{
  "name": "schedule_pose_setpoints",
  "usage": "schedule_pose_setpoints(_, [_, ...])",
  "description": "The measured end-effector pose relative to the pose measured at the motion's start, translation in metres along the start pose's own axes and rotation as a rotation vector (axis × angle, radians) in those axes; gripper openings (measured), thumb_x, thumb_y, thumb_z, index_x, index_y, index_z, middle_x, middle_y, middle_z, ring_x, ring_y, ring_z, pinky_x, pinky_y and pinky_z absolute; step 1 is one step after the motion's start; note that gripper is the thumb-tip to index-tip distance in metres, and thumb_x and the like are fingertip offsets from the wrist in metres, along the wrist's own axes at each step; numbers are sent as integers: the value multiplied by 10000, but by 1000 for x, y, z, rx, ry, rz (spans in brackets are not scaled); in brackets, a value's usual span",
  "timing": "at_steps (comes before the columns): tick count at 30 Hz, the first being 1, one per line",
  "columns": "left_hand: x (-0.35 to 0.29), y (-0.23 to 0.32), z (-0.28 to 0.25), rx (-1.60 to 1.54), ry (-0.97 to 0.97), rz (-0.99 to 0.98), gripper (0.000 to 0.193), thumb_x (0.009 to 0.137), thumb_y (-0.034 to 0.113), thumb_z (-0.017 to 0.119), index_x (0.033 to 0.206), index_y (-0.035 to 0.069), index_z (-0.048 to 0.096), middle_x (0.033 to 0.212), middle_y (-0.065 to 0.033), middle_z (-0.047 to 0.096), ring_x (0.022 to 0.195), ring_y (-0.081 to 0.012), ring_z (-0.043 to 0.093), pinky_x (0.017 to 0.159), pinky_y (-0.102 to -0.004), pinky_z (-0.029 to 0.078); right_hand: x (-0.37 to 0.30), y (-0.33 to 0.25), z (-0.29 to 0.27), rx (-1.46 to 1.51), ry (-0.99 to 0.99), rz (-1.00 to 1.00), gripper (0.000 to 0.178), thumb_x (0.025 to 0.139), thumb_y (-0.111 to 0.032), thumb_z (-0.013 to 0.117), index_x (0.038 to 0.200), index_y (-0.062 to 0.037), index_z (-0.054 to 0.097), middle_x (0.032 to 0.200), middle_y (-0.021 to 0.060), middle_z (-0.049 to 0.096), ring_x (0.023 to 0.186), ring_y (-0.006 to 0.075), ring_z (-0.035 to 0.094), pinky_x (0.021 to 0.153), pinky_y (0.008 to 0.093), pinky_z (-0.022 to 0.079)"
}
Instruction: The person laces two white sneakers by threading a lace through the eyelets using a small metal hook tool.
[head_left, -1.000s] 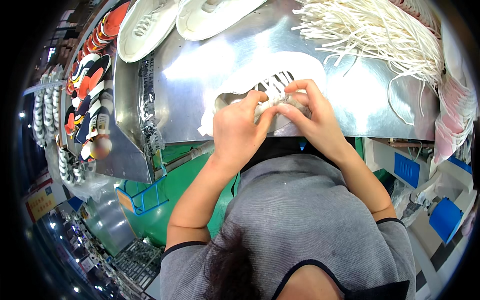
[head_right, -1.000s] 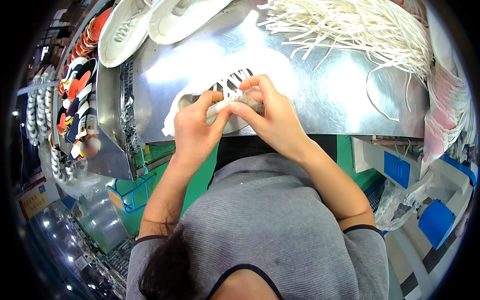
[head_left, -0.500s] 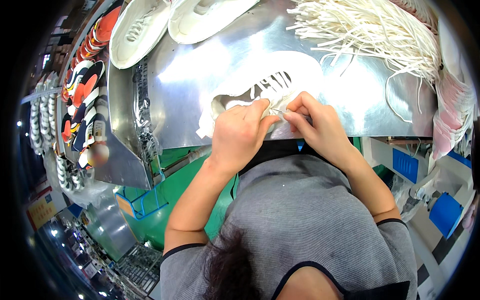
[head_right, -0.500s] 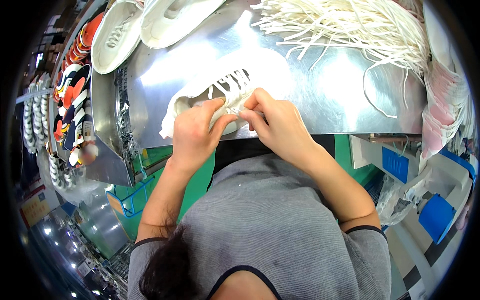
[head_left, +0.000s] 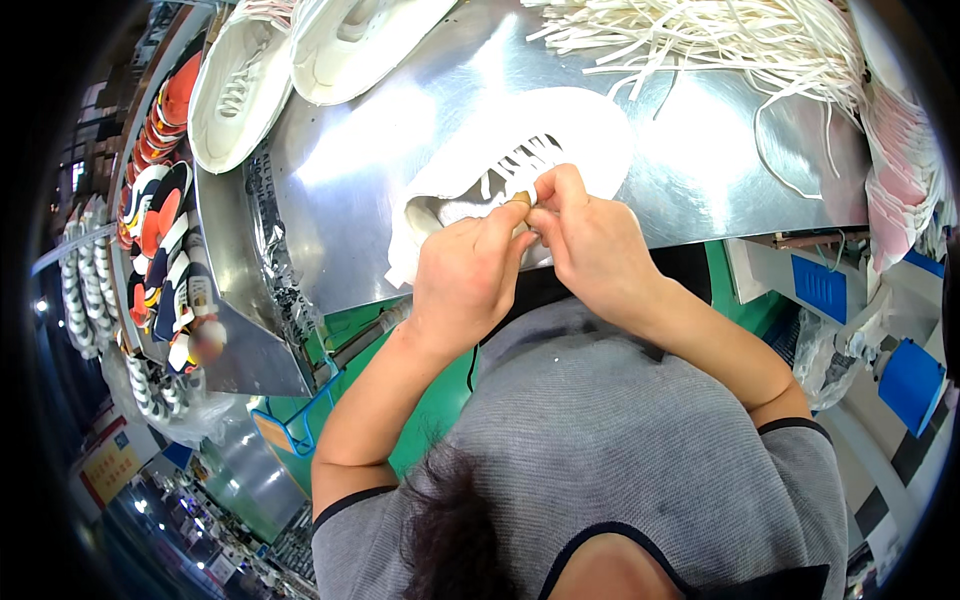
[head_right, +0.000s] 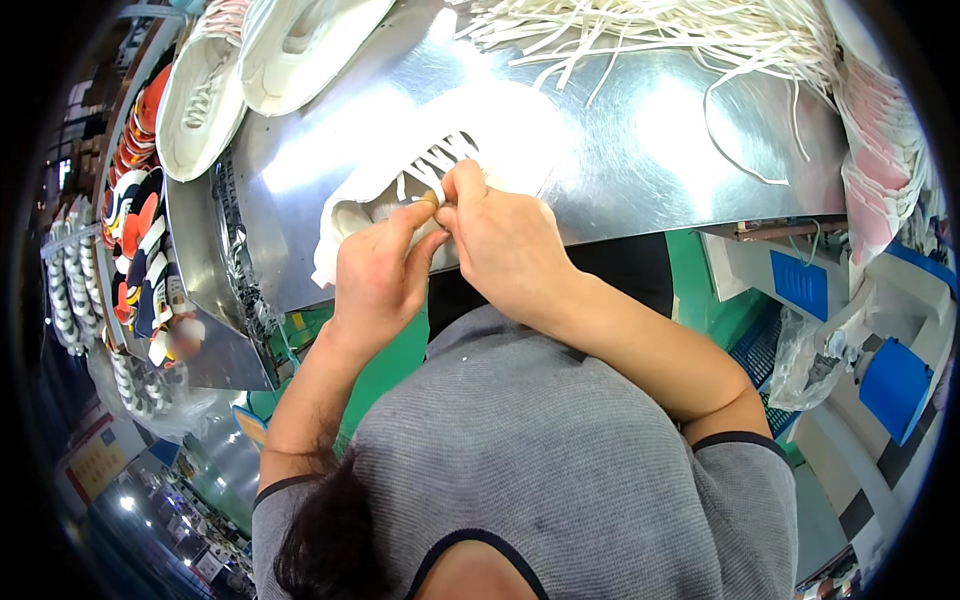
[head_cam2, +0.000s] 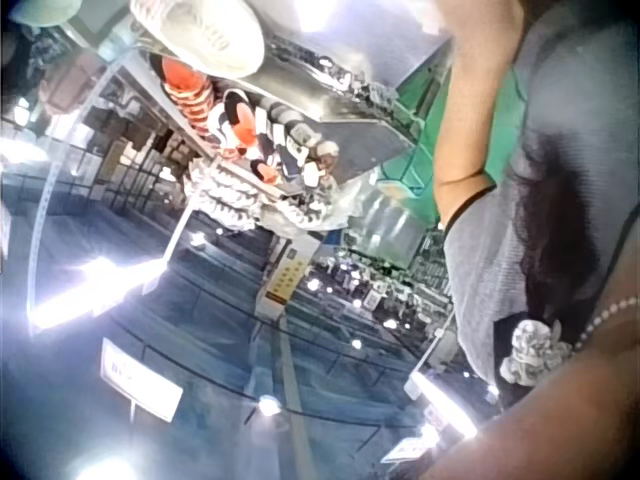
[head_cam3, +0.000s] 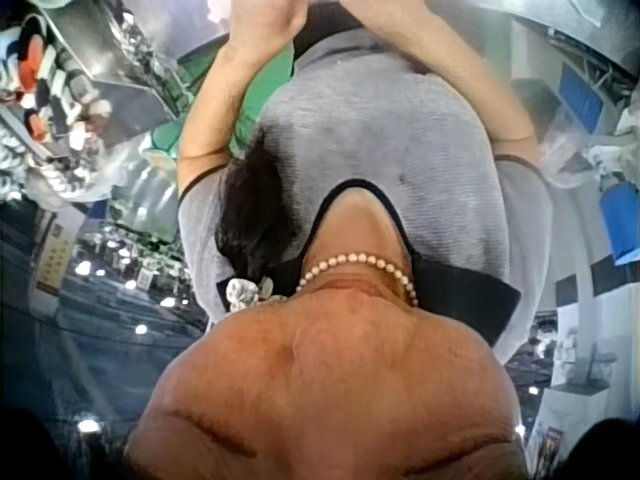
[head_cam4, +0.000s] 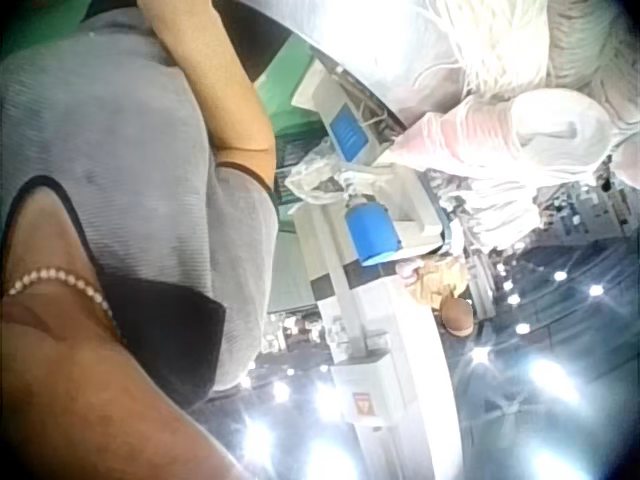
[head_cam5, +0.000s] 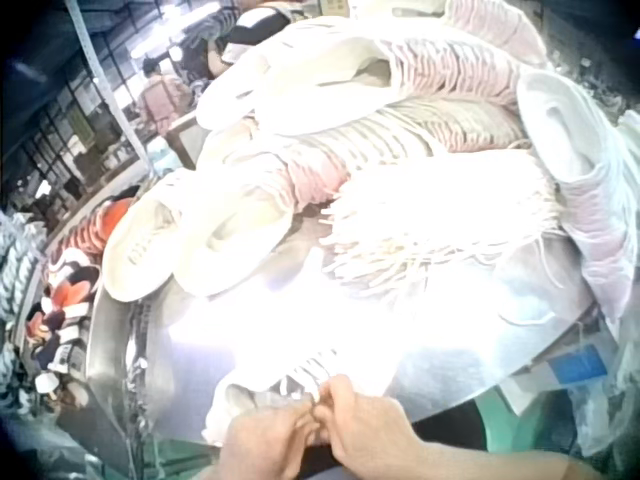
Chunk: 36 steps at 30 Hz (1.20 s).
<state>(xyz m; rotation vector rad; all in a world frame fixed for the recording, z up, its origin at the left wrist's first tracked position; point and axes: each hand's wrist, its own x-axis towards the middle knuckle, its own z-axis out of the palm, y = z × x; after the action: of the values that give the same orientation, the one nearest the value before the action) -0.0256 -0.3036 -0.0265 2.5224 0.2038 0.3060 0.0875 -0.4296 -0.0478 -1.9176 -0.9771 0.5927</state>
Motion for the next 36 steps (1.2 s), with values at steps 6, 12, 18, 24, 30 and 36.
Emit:
schedule_pose_setpoints(6, [-4,3,-13,-170,-94,-210,236,927,83,650,1134,-21,610,896,-122,682,797,-217,650,708,-346,492,13,-3,-93,-41,-344,103,202,912,-183,652,993,-13,579,760,153,653,710,236,688,618,367,497])
schedule_pose_setpoints(12, [25,-13,-61,-754,-680,-650,312,982,96,487,1219,-17,655,1082,-35,679,1024,-123,568,916,-273,447,55,24,-35,437,-103,-11,206,907,-167,662,1028,-1,653,836,8,620,774,55,530,697,228,440])
schedule_pose_setpoints(18, [28,-15,-38,-531,-720,-398,227,939,104,596,1121,-1,683,988,-48,704,921,-110,606,851,-274,484,52,29,-34,379,-143,-36,202,885,-197,662,946,-5,673,769,54,653,710,121,589,668,277,477])
schedule_pose_setpoints(24, [24,-7,-31,-212,-587,-186,93,869,42,627,922,-20,670,851,-148,681,779,-267,652,720,-359,499,49,33,-39,239,-174,-91,169,827,-168,691,899,-18,663,722,50,614,646,121,559,617,276,466])
schedule_pose_setpoints(30, [17,-9,-38,-77,-342,-28,87,859,87,641,852,18,695,779,-167,656,786,-355,619,739,-453,477,42,33,-43,101,-156,-294,167,815,-179,686,916,-51,652,802,84,669,660,204,632,618,308,505])
schedule_pose_setpoints(36, [26,-20,-34,-54,-320,-11,125,870,135,649,886,27,709,798,-164,657,788,-355,612,736,-444,478,32,36,-34,-100,9,-526,146,770,-80,667,894,-74,591,800,76,626,675,259,644,593,367,508])
